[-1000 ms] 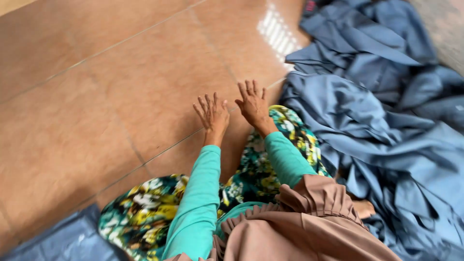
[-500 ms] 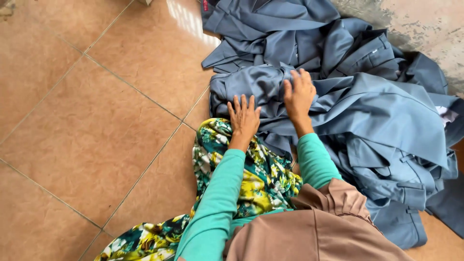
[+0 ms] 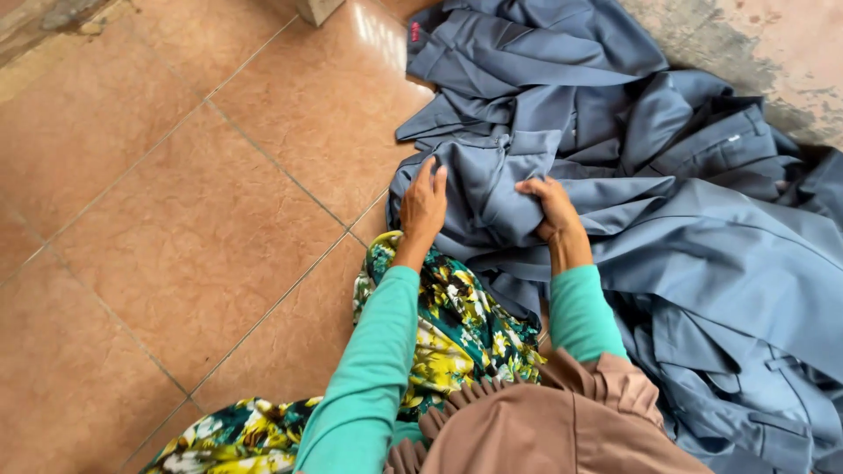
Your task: Folding blue fabric trousers into neat rectangular shapes while sitting on the floor.
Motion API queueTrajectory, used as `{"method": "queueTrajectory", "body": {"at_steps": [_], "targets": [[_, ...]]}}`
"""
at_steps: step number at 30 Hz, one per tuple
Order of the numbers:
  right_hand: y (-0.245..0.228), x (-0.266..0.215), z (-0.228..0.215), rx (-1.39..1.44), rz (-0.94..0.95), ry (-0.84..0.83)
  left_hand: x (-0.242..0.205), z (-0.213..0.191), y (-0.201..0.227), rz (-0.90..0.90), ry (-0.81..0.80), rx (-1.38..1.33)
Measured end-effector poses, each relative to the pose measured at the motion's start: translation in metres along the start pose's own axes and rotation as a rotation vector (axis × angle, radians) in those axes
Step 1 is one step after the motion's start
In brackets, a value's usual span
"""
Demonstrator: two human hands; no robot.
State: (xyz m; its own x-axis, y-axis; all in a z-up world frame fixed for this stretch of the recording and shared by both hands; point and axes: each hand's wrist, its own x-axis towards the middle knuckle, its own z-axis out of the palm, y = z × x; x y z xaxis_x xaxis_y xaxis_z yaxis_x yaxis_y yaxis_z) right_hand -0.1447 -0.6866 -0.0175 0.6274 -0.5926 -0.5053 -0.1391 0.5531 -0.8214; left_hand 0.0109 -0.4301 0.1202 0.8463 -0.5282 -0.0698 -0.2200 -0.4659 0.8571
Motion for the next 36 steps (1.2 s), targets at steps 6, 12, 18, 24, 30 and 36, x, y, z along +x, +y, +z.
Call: {"method": "queueTrajectory", "body": {"at_steps": [6,12,18,24,30,36], "targets": [[0.003,-0.116,0.095,-0.062,0.042,-0.215,0.014,0.006,-0.012,-0.094,-0.060,-0.081],[-0.018,-0.145,0.136,-0.069,0.007,-0.229,0.014,0.026,-0.092,-0.205,0.013,-0.201],[-0.087,-0.147,0.170,-0.172,-0.225,-0.047,-0.032,-0.071,-0.004,-0.117,0.438,-0.867],[-0.139,-0.197,0.252,-0.346,-0.482,-0.117,-0.108,-0.127,-0.039,-0.256,0.451,-1.212],[-0.112,-0.212,0.297,-0.619,-0.459,-0.523,-0.149,-0.183,-0.101,-0.367,0.244,-0.850],[-0.149,-0.246,0.332,-0.782,-0.415,-0.725,-0.078,-0.194,-0.192,-0.410,-0.102,-0.355]]}}
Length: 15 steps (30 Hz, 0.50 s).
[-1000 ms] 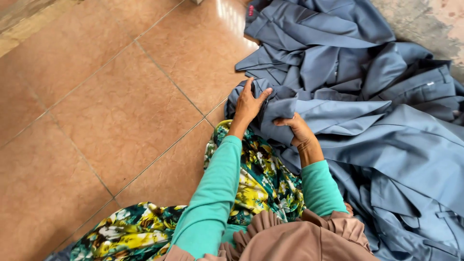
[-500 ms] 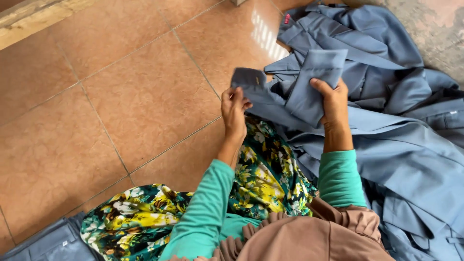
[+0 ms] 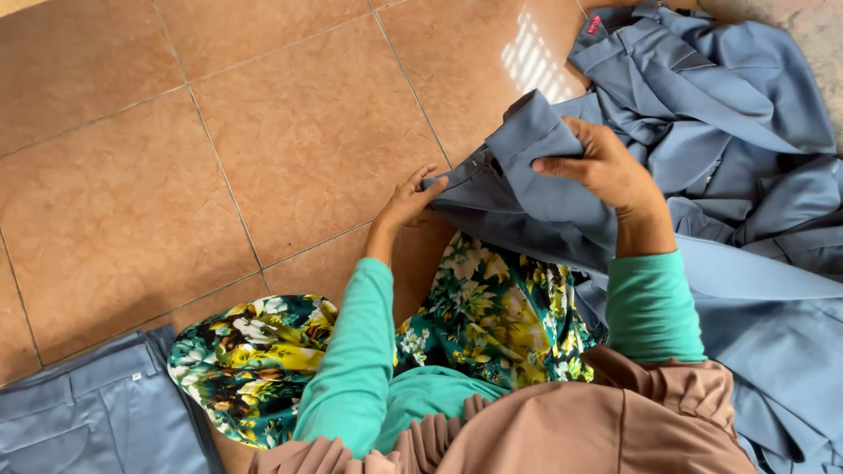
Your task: Folding blue fabric trousers into neat rectangular shapes while sitting on the floor.
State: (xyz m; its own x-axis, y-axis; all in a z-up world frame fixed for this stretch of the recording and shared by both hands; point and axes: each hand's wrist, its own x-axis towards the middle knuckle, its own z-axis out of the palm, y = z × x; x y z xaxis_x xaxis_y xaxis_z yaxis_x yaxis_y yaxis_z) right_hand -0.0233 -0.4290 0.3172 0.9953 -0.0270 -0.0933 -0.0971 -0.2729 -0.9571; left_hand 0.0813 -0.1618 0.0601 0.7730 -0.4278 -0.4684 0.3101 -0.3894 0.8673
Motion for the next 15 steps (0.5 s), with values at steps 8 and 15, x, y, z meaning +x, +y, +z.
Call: {"method": "queueTrajectory", "body": {"at_steps": [8,15], "targets": [[0.039,0.056,-0.036,-0.339,-0.194,0.262,-0.036,-0.008,0.075,0.193,-0.052,-0.705],[0.050,0.079,0.084,-0.856,-0.463,0.346,-0.042,-0.033,0.088,0.302,0.265,-1.077]]}}
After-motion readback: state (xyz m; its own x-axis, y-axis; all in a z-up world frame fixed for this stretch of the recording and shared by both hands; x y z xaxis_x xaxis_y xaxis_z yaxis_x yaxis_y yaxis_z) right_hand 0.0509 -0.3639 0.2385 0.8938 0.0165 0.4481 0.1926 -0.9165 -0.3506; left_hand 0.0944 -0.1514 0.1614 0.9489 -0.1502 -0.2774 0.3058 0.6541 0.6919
